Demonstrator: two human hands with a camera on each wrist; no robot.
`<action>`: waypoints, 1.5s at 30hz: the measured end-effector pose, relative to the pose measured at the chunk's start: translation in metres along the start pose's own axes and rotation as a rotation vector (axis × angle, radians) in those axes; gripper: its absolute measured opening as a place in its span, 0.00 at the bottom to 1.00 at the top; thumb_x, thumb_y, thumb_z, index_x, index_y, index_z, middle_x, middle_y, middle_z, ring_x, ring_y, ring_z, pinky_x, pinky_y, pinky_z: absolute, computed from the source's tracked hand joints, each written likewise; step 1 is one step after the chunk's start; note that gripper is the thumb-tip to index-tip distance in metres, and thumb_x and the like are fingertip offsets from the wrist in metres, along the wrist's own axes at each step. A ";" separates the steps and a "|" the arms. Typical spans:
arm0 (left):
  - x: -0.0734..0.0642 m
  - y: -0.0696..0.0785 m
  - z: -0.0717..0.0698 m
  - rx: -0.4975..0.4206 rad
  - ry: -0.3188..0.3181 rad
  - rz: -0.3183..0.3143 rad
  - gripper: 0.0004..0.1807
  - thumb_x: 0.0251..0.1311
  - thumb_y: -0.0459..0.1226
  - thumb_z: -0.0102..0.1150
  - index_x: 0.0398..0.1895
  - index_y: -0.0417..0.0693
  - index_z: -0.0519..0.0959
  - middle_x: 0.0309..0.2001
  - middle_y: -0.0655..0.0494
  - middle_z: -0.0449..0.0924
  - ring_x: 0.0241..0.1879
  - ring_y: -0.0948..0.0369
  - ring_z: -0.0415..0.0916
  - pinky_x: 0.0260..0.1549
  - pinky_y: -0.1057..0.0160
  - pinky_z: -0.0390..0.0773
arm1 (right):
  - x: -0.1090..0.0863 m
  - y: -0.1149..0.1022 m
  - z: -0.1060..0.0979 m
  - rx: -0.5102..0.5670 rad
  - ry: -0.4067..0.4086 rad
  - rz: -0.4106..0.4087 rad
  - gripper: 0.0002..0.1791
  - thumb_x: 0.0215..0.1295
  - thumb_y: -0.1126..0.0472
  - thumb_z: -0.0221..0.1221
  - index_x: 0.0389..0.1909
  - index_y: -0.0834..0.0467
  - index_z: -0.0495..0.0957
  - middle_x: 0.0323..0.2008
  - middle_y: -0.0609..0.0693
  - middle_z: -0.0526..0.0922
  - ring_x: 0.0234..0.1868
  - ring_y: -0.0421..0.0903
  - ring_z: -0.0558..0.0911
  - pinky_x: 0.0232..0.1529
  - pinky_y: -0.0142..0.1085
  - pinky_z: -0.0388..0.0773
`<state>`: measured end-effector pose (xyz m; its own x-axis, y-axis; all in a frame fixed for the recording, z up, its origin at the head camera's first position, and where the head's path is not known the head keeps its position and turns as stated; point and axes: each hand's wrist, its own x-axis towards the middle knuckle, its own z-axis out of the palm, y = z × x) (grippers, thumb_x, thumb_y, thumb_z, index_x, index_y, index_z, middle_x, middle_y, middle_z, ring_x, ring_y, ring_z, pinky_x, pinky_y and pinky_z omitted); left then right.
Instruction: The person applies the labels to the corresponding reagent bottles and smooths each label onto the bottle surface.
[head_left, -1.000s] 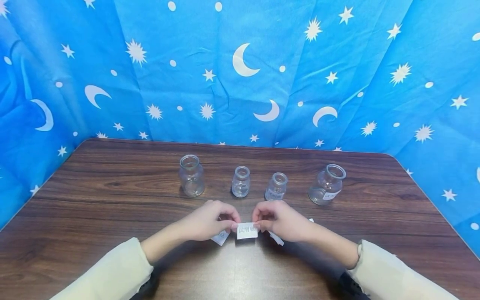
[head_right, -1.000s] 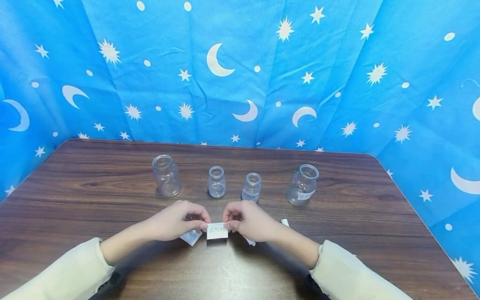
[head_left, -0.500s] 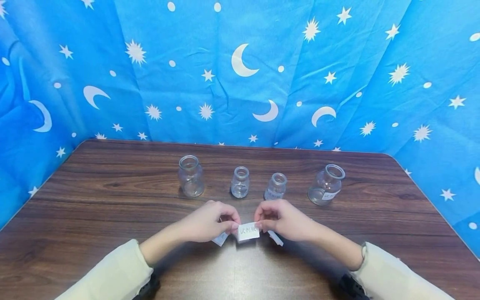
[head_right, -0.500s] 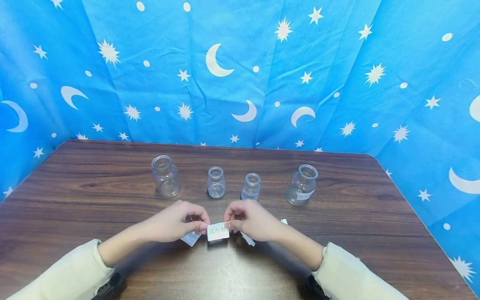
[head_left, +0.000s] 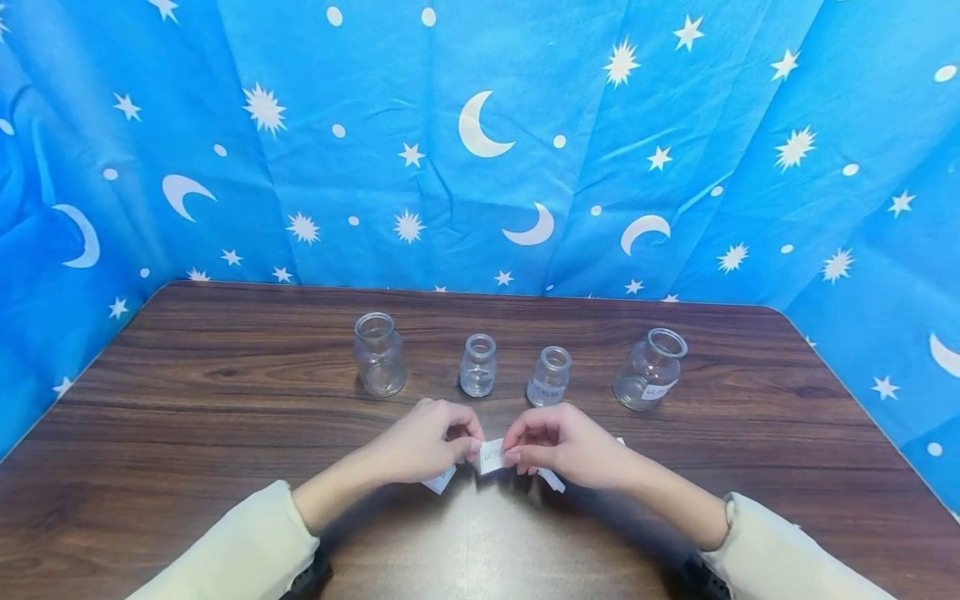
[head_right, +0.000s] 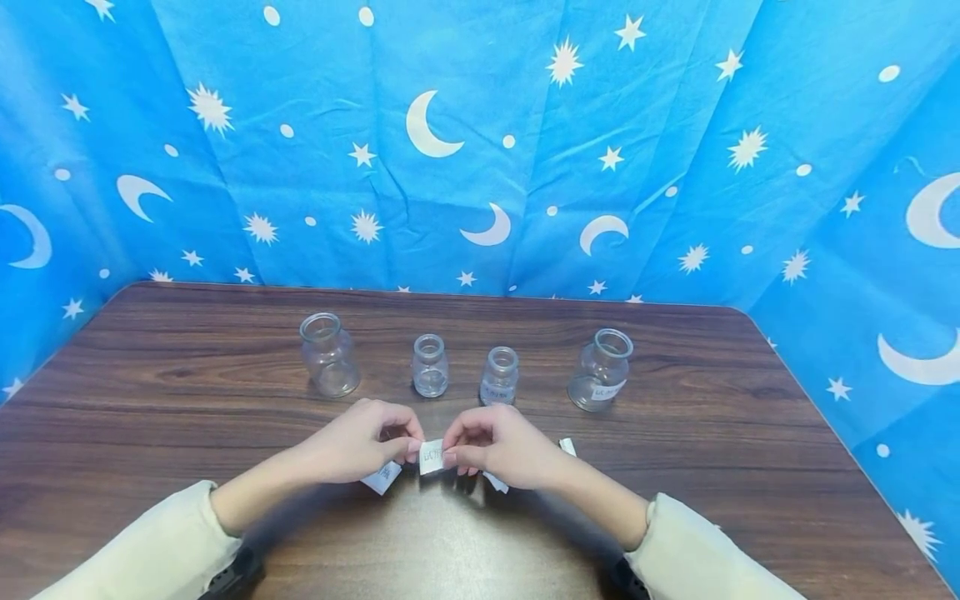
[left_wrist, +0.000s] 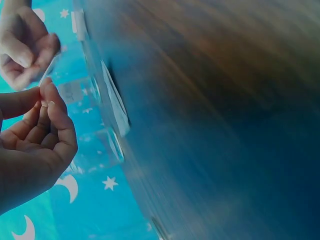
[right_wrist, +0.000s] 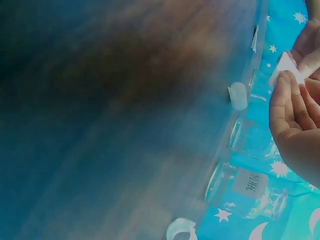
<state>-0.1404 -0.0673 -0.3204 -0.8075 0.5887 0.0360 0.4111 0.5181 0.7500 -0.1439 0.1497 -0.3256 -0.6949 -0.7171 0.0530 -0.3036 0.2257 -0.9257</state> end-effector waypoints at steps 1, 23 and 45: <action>0.000 0.002 0.001 -0.009 -0.004 0.012 0.06 0.55 0.29 0.55 0.23 0.45 0.77 0.19 0.62 0.74 0.20 0.68 0.69 0.22 0.69 0.70 | 0.000 0.001 0.001 -0.003 -0.001 -0.001 0.05 0.59 0.68 0.57 0.34 0.68 0.77 0.27 0.61 0.81 0.26 0.51 0.80 0.29 0.40 0.78; 0.002 0.012 0.010 -0.043 -0.021 0.072 0.05 0.53 0.27 0.54 0.24 0.43 0.77 0.19 0.59 0.75 0.18 0.67 0.69 0.21 0.70 0.70 | -0.001 0.005 0.004 -0.037 0.006 0.008 0.06 0.60 0.67 0.56 0.33 0.67 0.79 0.26 0.54 0.82 0.28 0.48 0.82 0.33 0.40 0.79; -0.006 -0.008 -0.004 0.062 0.041 0.004 0.06 0.51 0.28 0.54 0.22 0.45 0.77 0.20 0.64 0.76 0.19 0.70 0.67 0.21 0.70 0.68 | -0.021 0.013 -0.023 -0.069 -0.031 -0.008 0.05 0.57 0.72 0.55 0.29 0.67 0.79 0.26 0.56 0.83 0.29 0.44 0.81 0.31 0.33 0.77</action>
<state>-0.1402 -0.0778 -0.3234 -0.8220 0.5656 0.0663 0.4385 0.5544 0.7074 -0.1480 0.1830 -0.3298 -0.6718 -0.7392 0.0477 -0.3540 0.2638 -0.8973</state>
